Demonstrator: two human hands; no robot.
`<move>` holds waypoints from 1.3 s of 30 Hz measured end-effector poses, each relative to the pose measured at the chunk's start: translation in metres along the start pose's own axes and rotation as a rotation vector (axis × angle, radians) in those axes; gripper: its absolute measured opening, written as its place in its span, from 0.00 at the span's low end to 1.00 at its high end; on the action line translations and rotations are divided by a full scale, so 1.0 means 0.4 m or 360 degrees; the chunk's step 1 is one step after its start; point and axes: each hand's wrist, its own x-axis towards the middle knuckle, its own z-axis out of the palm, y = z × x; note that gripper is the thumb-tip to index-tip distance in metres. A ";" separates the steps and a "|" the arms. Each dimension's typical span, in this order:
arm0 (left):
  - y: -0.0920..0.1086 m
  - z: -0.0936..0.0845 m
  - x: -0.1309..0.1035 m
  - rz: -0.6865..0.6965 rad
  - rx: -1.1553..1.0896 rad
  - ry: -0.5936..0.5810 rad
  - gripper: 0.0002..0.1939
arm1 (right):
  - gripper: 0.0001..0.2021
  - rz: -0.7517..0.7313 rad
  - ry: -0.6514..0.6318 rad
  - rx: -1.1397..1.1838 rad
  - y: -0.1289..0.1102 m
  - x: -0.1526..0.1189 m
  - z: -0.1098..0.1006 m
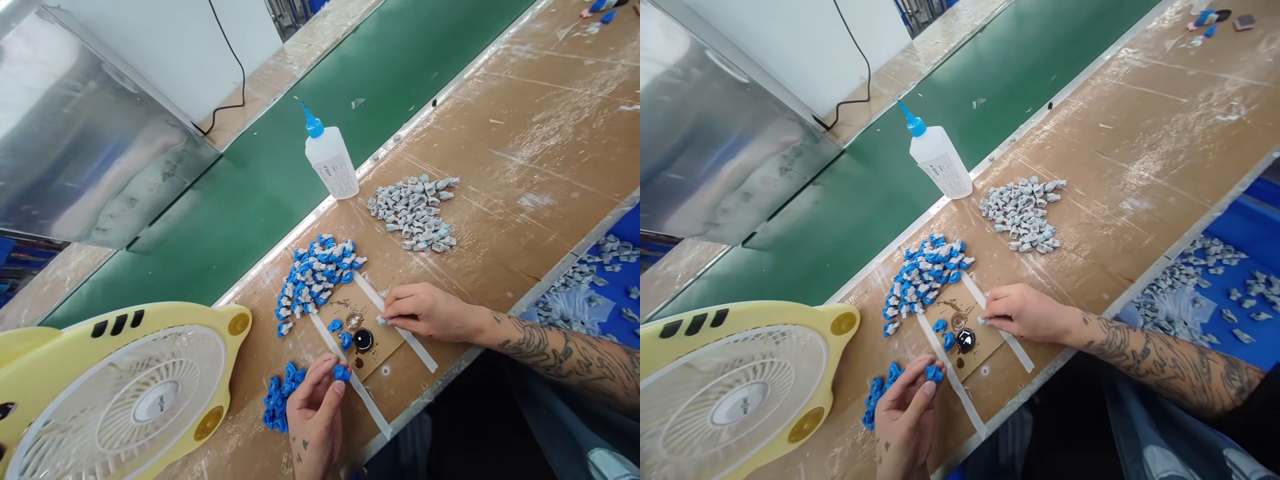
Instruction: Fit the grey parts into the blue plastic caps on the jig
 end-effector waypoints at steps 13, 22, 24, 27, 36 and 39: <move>0.005 0.060 -0.005 0.0696 0.1223 -0.0123 0.09 | 0.07 -0.0092 0.0069 0.0012 0.014 0.000 0.003; -0.003 0.090 -0.009 0.0855 0.1463 -0.0066 0.09 | 0.08 -0.0089 0.0078 0.0035 0.012 0.001 0.003; -0.001 0.089 -0.008 0.0819 0.1413 -0.0044 0.09 | 0.08 -0.0074 0.0079 0.0049 0.008 0.001 0.001; 0.004 0.077 -0.003 0.0593 0.1160 -0.0017 0.10 | 0.09 -0.0049 0.0166 0.0157 -0.007 0.003 -0.003; -0.013 0.128 0.000 0.0062 0.0075 0.0350 0.22 | 0.12 0.0113 0.0459 0.0572 -0.077 0.022 0.053; -0.011 0.146 -0.001 0.0040 -0.0026 0.0309 0.21 | 0.13 0.0036 0.0495 0.0503 -0.086 0.025 0.071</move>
